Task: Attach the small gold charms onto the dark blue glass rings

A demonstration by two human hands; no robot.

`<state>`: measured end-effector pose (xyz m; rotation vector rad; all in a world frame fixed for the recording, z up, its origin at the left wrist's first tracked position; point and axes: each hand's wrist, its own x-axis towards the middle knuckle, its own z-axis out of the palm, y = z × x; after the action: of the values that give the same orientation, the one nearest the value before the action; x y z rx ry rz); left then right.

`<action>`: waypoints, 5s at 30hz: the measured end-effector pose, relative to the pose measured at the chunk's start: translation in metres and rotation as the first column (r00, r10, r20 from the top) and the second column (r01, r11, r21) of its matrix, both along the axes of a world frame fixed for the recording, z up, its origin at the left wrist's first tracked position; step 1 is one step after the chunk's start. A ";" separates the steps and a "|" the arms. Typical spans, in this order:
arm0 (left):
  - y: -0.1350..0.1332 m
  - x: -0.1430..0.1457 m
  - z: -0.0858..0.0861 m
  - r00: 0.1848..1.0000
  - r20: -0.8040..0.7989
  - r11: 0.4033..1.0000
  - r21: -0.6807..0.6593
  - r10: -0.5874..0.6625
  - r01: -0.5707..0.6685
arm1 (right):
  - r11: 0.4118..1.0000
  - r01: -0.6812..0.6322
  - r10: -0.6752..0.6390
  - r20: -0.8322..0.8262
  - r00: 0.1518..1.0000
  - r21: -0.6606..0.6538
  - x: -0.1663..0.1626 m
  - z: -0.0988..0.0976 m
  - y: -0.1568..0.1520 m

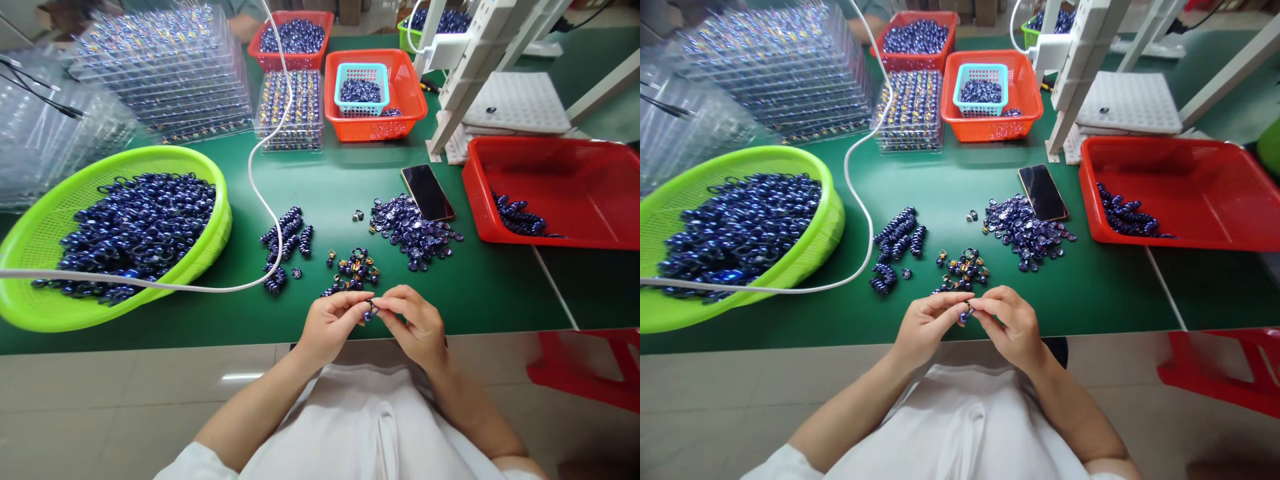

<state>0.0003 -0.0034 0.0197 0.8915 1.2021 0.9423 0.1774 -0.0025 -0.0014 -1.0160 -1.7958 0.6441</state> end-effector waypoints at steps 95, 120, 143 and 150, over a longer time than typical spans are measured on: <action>0.004 0.004 -0.016 0.955 -0.297 0.915 0.383 -0.008 0.127 | 0.951 0.266 -0.197 0.355 0.914 -0.155 0.056 0.004 0.026; 0.000 0.008 -0.008 0.965 0.238 0.987 0.140 -0.106 0.074 | 0.918 0.269 -0.279 0.005 0.960 -0.292 -0.005 -0.003 -0.002; 0.007 0.002 -0.019 0.947 0.275 0.986 -0.056 0.165 -0.155 | 0.904 0.047 -0.212 -0.351 0.912 -0.424 -0.025 0.003 -0.007; 0.002 0.002 -0.010 0.987 0.027 0.976 0.145 0.158 -0.161 | 0.882 0.011 -0.222 -0.395 0.891 -0.471 -0.026 0.002 -0.005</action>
<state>0.0022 -0.0016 0.0101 0.9123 1.2164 1.1777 0.1514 -0.0079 0.0007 -1.1664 -1.1915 1.1579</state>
